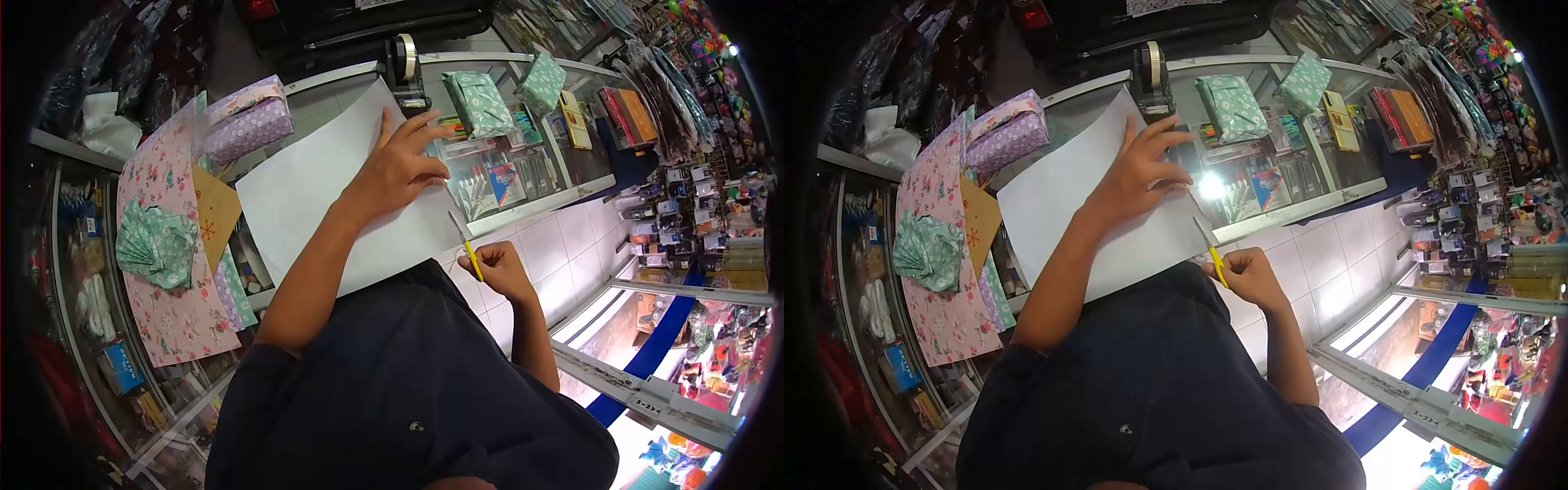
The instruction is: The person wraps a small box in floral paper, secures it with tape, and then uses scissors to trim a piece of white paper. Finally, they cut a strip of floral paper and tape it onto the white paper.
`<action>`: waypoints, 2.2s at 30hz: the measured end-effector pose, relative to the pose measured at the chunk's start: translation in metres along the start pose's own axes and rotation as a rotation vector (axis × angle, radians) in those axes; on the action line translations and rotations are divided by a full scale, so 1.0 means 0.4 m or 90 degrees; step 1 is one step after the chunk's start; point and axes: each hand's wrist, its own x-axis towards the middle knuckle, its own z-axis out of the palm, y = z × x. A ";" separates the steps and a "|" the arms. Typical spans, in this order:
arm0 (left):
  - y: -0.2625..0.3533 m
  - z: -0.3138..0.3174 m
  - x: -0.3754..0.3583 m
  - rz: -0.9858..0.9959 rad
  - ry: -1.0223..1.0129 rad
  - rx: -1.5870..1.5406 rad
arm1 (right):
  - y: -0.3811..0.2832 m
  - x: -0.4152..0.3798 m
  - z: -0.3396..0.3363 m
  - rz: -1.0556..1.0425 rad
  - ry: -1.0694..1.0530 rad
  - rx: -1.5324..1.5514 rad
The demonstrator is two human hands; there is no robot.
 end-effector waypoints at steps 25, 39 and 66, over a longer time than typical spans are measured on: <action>0.002 0.016 -0.007 -0.021 0.023 -0.048 | -0.043 0.018 -0.002 0.064 -0.024 0.014; -0.002 0.007 0.001 -0.010 0.010 -0.017 | -0.074 0.036 -0.026 0.035 -0.093 0.023; -0.006 -0.001 -0.008 0.006 0.010 -0.033 | -0.081 0.056 -0.028 0.045 -0.085 -0.017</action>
